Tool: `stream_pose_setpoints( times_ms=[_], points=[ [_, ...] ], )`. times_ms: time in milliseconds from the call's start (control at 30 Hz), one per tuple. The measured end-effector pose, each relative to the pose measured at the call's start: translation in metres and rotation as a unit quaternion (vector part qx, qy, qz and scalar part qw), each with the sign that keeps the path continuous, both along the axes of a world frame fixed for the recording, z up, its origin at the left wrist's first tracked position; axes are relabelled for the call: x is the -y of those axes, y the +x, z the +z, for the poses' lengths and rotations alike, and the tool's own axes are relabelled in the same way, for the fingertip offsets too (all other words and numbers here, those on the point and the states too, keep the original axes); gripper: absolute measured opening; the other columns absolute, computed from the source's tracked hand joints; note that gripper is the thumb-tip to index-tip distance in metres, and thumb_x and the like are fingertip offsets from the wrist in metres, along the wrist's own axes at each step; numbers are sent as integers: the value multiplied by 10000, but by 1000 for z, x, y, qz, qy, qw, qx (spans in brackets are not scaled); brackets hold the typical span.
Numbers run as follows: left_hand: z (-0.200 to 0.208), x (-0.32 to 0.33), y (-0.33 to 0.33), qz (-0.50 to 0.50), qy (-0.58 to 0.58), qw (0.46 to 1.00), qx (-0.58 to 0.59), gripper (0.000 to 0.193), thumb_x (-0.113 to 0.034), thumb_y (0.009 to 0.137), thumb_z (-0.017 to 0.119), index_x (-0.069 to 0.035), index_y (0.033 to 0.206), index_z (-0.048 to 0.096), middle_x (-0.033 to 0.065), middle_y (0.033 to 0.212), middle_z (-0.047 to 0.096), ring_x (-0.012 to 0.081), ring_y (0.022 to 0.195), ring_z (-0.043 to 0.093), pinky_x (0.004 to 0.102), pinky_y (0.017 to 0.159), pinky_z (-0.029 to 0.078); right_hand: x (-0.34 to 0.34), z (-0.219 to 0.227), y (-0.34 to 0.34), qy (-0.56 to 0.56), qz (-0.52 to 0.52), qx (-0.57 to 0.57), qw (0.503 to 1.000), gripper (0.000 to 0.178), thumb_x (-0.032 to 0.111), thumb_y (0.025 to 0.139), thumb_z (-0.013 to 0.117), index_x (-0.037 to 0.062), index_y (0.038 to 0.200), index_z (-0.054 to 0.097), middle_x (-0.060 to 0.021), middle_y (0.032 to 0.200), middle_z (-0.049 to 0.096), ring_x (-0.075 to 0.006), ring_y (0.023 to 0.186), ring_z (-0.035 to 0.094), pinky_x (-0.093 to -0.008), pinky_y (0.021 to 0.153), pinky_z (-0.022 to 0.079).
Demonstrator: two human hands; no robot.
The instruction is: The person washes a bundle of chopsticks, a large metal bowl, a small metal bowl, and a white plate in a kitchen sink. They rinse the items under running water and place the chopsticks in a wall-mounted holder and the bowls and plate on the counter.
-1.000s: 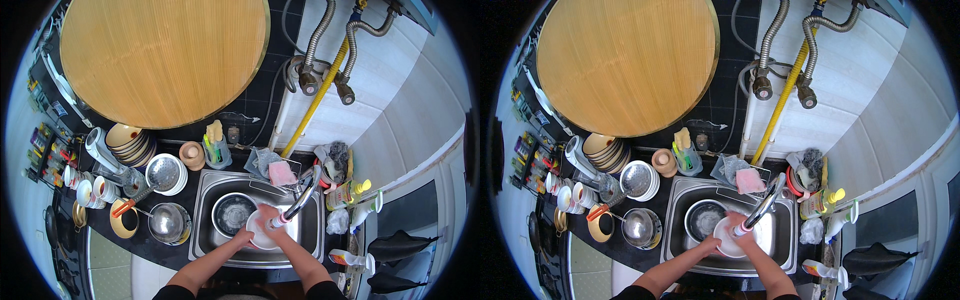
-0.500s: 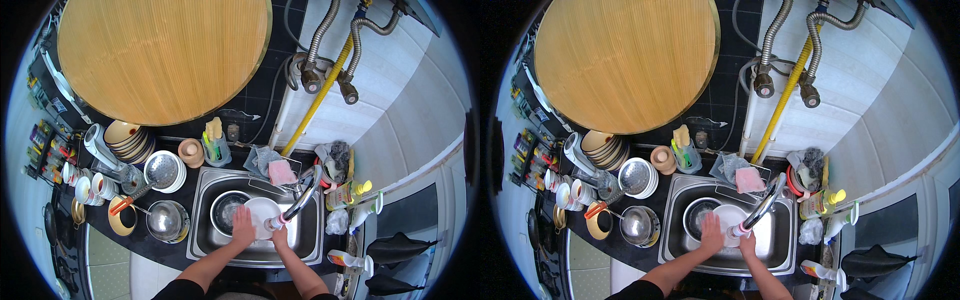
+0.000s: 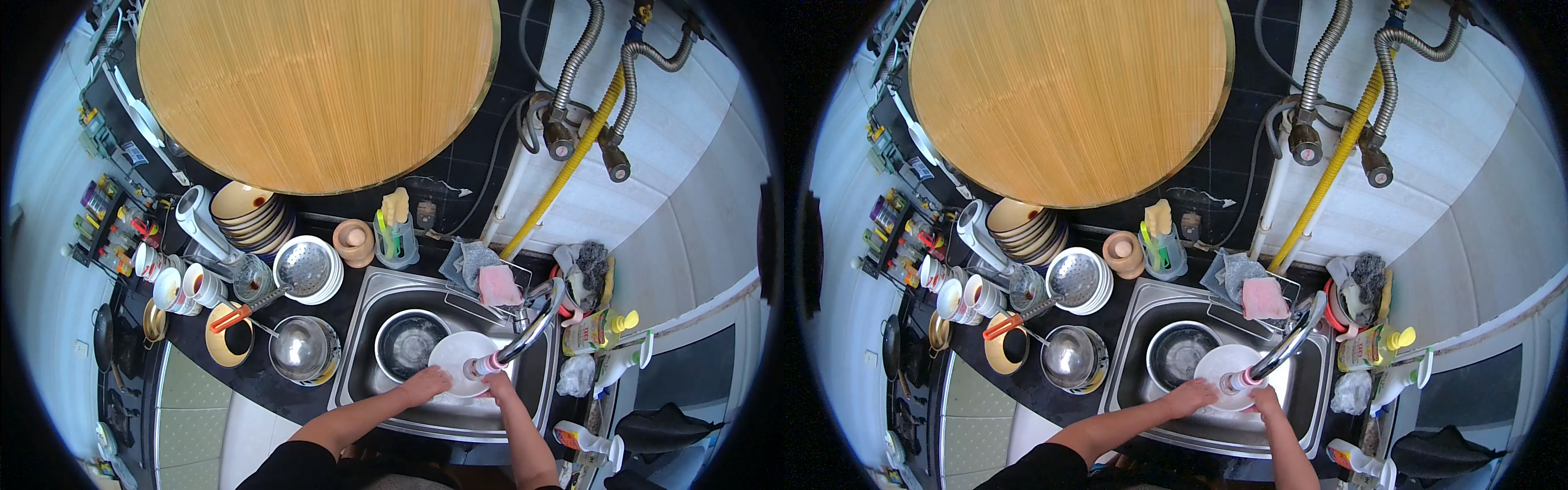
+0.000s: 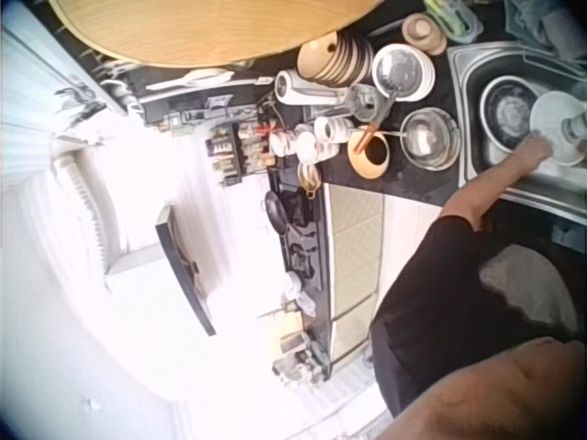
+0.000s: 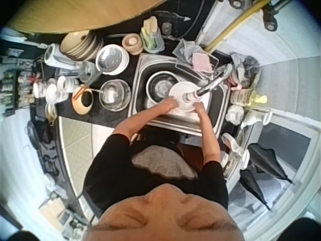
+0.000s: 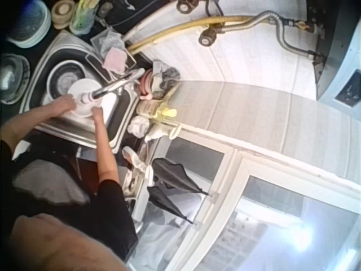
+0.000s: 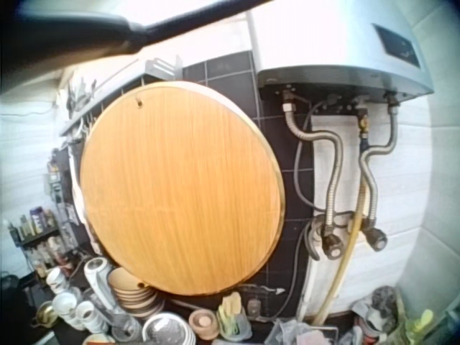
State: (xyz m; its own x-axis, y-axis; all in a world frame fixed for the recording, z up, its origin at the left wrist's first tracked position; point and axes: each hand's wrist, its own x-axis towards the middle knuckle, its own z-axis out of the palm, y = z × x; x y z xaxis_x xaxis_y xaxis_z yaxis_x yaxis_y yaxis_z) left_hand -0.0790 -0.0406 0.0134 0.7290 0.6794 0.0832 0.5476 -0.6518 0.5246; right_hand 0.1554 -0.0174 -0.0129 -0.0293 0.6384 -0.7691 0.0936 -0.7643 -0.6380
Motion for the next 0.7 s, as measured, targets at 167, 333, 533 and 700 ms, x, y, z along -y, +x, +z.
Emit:
stream_pose_setpoints(
  times_ms=[167,333,533,700],
  points=[
    [30,0,14,113,-211,967,88,172,-134,707,575,-33,845,595,132,779,603,286,759,570,362,705,427,-16,38,-31,70,-169,-198,963,436,224,810,527,20,1176,406,-95,1098,498,-185,1015,490,-302,875,368],
    [10,-13,26,279,-368,840,284,177,-130,695,635,-18,828,600,105,705,596,143,669,548,295,638,425,5,46,-82,485,113,265,825,486,187,821,482,2,1247,338,-197,1260,364,-316,1161,356,-354,973,248],
    [-17,-8,27,248,-480,761,359,165,-74,714,654,-17,863,612,-8,785,599,40,724,496,215,643,416,-41,-22,-63,405,72,115,904,373,164,861,383,8,1198,416,-163,1139,484,-274,1056,459,-352,884,356],
    [-9,-8,24,281,-447,785,323,163,-89,703,666,-21,836,599,-11,754,588,43,697,483,222,636,411,-31,-50,-55,457,80,199,863,342,124,838,415,-6,1151,464,-155,1056,543,-237,973,516,-277,849,376]
  ],
)
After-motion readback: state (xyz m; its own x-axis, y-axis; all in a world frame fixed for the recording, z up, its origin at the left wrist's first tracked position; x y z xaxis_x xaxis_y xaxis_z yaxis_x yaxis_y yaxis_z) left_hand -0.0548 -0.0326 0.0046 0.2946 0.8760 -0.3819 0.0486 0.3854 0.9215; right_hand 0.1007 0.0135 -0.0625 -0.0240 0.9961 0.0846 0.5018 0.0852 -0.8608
